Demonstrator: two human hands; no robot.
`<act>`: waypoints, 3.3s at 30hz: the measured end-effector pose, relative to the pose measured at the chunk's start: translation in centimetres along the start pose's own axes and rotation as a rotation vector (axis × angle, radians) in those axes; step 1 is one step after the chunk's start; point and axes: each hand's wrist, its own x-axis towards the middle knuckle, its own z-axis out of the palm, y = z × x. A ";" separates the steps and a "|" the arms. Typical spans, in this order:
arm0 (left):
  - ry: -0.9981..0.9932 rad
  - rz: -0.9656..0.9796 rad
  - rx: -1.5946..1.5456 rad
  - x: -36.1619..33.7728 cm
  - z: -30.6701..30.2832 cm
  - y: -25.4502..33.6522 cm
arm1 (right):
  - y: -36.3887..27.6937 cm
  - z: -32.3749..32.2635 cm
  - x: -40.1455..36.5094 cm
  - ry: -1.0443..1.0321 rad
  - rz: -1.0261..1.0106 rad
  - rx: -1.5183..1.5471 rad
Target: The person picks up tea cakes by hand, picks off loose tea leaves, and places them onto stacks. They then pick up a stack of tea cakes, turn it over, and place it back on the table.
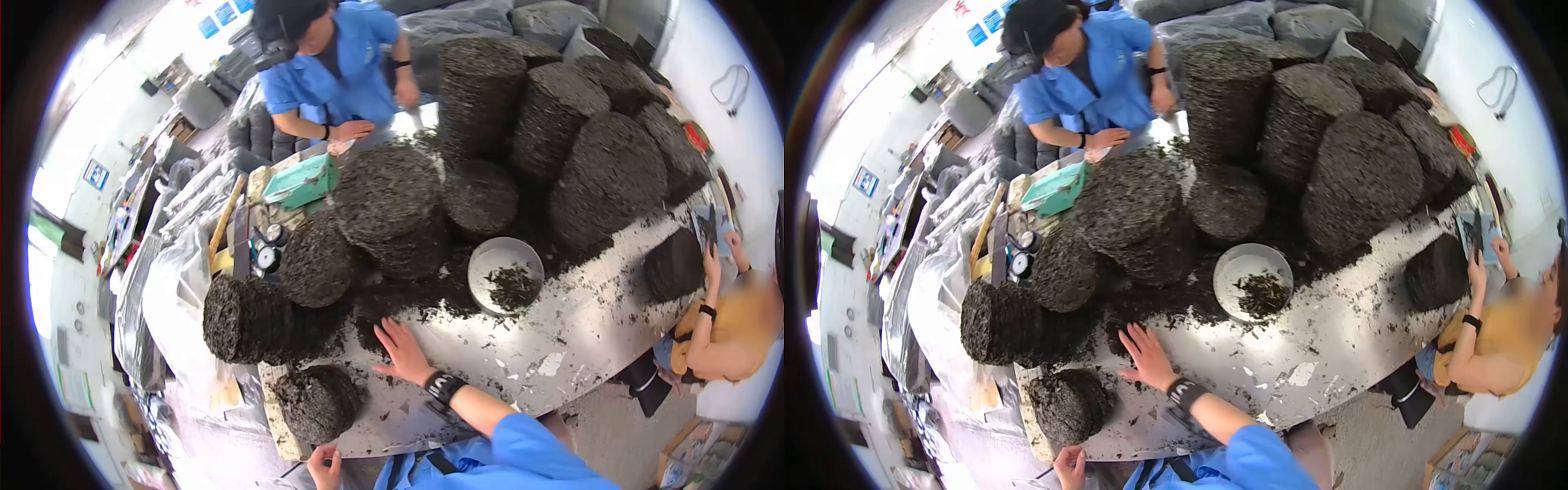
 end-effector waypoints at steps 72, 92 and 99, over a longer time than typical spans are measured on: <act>-1.069 -0.158 -0.966 8.3 26.9 25.0 | 13.9 -30.2 -23.4 1.021 0.670 1.029; -0.199 0.786 0.494 1.2 14.2 20.8 | 16.2 -21.0 -11.0 -0.146 0.071 -0.583; -0.288 0.788 0.482 0.5 16.0 20.8 | 15.6 -23.6 -20.3 -0.155 0.154 -0.613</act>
